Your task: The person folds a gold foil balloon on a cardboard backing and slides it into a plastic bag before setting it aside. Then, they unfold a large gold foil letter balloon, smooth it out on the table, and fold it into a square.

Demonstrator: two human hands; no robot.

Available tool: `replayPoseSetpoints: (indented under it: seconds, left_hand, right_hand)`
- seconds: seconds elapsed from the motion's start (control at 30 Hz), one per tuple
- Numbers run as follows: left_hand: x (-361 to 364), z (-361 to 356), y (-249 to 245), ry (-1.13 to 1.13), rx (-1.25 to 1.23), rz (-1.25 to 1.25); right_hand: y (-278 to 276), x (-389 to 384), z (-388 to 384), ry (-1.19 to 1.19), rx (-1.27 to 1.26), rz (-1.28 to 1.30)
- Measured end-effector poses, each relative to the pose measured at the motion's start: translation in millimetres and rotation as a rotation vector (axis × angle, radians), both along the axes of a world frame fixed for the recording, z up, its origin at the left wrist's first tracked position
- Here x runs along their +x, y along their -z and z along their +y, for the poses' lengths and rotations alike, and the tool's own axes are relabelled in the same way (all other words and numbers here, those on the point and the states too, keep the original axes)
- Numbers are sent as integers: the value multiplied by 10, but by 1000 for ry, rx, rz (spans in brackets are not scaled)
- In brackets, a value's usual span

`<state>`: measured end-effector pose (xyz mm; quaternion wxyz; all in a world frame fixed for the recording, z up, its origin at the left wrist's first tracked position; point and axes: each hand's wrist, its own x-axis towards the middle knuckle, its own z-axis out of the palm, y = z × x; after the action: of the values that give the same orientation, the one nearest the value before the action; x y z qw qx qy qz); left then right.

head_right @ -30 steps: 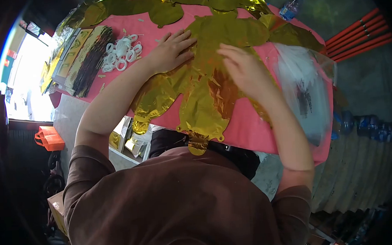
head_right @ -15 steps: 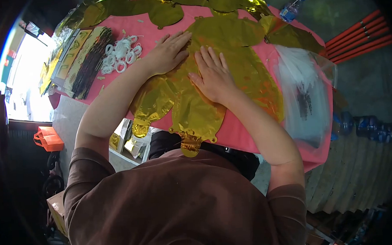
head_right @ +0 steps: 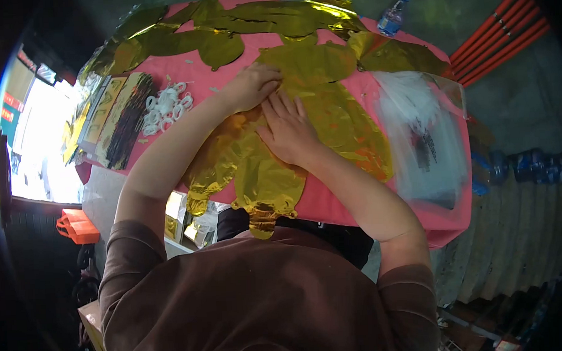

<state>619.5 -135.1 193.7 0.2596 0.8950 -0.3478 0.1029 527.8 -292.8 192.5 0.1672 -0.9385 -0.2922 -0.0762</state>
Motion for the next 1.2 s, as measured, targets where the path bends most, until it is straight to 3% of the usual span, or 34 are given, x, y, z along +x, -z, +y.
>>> replayPoseSetpoints:
  seconds: [0.13, 0.2, 0.3, 0.37, 0.43, 0.47, 0.53, 0.67, 0.87, 0.93, 0.97, 1.03, 1.07, 1.17, 1.2]
  left_hand:
    - [95, -7, 153, 78, -79, -118]
    - [49, -2, 168, 8, -45, -155]
    - [-2, -12, 99, -2, -11, -130]
    - [10, -13, 109, 10, -21, -137]
    - [24, -5, 105, 21, -36, -146]
    - [21, -1, 102, 22, -32, -144]
    - [16, -10, 94, 38, -35, -146]
    - [-10, -14, 64, 32, -41, -138]
    - [3, -11, 77, 26, -55, -139]
    - [6, -13, 82, 21, -64, -129]
    - [10, -14, 86, 25, -67, -134]
    - [10, -15, 93, 28, -73, -136]
    - [12, -11, 94, 33, -74, -133]
    - [14, -9, 96, 33, -80, -134]
    - [11, -13, 94, 28, -81, -138]
  right_hand:
    - [-40, 104, -137, -96, 250, -114]
    - [-162, 191, -231, -4, 562, 393]
    - [-384, 534, -454, 98, 755, 225]
    - [-497, 800, -740, 178, 469, 27]
    - [-545, 992, -1017, 361, -73, -208]
    - [-541, 1097, -1089, 364, -81, -209]
    - [-498, 1258, -1216, 634, -392, 30]
    - [-353, 1486, -1312, 662, -355, 115]
    - [-337, 1587, -1513, 626, -412, -33]
    - [-309, 1650, -1685, 643, -112, -224]
    - [-340, 1686, -1795, 640, -117, -226]
    - [-417, 1724, -1959, 620, 119, -178]
    - [-425, 1740, -2018, 621, 117, -178]
    - [-520, 1730, -2117, 688, 546, 81]
    - [-492, 1737, -2156, 667, 517, 99]
